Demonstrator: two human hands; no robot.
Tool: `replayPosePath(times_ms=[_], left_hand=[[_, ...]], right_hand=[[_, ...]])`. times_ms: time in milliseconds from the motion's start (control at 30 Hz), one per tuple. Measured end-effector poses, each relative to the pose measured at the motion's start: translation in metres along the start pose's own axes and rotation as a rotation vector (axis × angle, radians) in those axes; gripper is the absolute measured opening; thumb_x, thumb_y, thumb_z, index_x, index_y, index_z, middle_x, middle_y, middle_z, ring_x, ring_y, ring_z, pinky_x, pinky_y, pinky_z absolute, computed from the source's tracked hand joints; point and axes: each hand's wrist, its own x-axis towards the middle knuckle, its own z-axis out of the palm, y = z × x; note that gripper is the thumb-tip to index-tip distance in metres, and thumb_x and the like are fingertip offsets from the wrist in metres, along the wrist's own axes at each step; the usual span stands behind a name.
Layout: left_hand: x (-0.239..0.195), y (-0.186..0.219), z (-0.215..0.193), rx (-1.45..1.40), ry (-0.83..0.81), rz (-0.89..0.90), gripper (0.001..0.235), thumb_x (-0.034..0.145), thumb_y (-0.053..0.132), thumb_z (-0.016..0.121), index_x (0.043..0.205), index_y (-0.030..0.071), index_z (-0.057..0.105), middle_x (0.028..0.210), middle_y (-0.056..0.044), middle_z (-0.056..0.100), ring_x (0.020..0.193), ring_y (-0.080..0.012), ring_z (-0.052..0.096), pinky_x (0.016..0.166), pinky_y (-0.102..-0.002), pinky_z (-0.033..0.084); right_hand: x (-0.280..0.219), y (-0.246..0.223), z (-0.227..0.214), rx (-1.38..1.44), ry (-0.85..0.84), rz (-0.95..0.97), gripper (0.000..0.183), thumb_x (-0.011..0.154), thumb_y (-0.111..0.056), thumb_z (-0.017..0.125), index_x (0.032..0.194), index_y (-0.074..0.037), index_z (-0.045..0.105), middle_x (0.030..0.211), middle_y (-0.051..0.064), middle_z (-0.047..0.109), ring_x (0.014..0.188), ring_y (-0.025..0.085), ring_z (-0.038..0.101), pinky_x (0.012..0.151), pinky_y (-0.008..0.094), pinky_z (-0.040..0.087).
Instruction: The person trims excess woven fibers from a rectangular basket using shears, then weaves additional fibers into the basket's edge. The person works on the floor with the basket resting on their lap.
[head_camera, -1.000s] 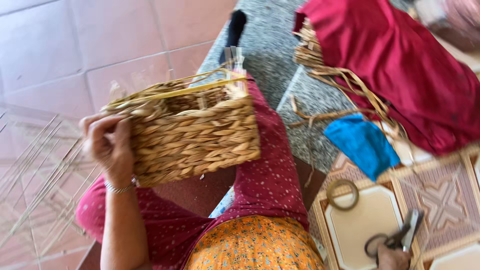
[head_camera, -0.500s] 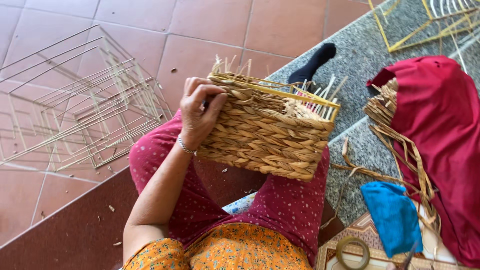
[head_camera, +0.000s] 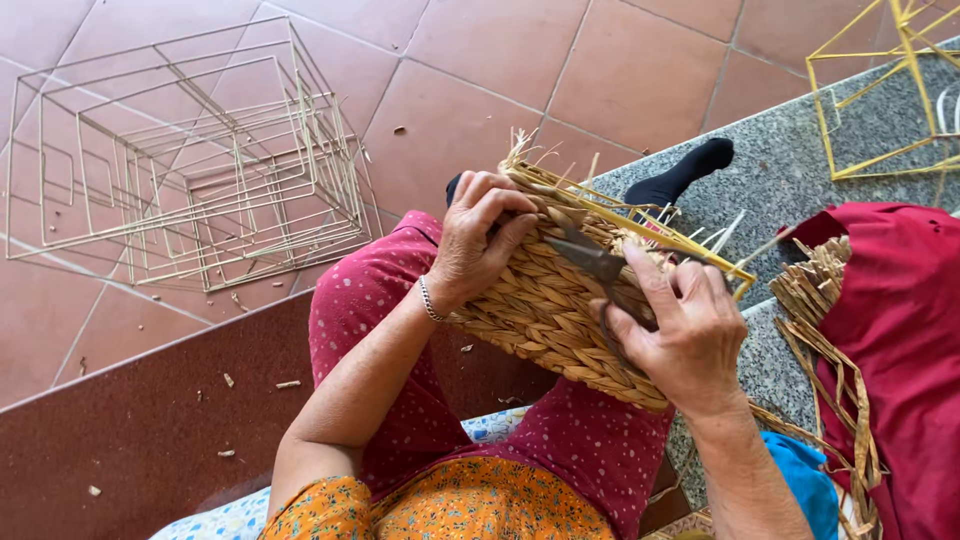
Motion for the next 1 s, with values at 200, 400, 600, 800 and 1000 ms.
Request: replayPosePath(times_ms=[200,400,600,800,1000], left_hand=[[0.003,0.0,0.004,-0.05,0.022,-0.007,0.015,0.093,0.009,0.079,0.102,0.007,0.067,0.107,-0.007,0.062,0.105,-0.027,0.056,0.094,-0.039,0.047],[0.003,0.002,0.006,-0.072,0.018,0.028,0.015,0.091,0.012,0.081,0.099,0.008,0.068,0.107,-0.005,0.065,0.102,-0.0242,0.059,0.093,-0.037,0.044],[0.003,0.004,0.006,-0.039,-0.003,0.042,0.013,0.091,0.013,0.081,0.098,0.009,0.07,0.106,-0.002,0.066,0.103,-0.0216,0.06,0.091,-0.037,0.041],[0.0,-0.001,0.009,-0.074,0.022,0.02,0.014,0.09,0.012,0.082,0.096,0.008,0.07,0.104,-0.003,0.068,0.102,-0.02,0.062,0.092,-0.035,0.045],[-0.012,-0.011,0.01,-0.388,0.109,-0.204,0.009,0.096,0.0,0.07,0.103,0.004,0.064,0.117,-0.005,0.058,0.105,-0.0137,0.059,0.093,-0.028,0.053]], right_hand=[[0.005,0.007,0.011,-0.109,-0.031,-0.051,0.066,0.076,-0.035,0.089,0.138,-0.023,0.069,0.092,0.004,0.055,0.091,0.028,0.059,0.076,0.044,0.052],[0.005,0.014,0.013,-0.243,-0.04,-0.173,0.065,0.082,-0.038,0.086,0.143,-0.022,0.068,0.095,0.004,0.058,0.085,0.025,0.06,0.066,0.04,0.052],[0.01,0.017,0.012,-0.351,-0.09,-0.203,0.072,0.081,-0.044,0.083,0.147,-0.022,0.065,0.091,0.004,0.057,0.08,0.024,0.059,0.06,0.038,0.051],[0.013,0.022,0.016,-0.385,-0.222,-0.284,0.069,0.091,-0.048,0.076,0.144,-0.007,0.064,0.065,0.001,0.049,0.055,0.017,0.053,0.049,0.037,0.046],[0.01,0.028,0.0,0.02,-0.169,-0.107,0.066,0.084,-0.039,0.08,0.139,-0.005,0.064,0.096,0.01,0.074,0.072,0.024,0.069,0.059,0.04,0.051]])
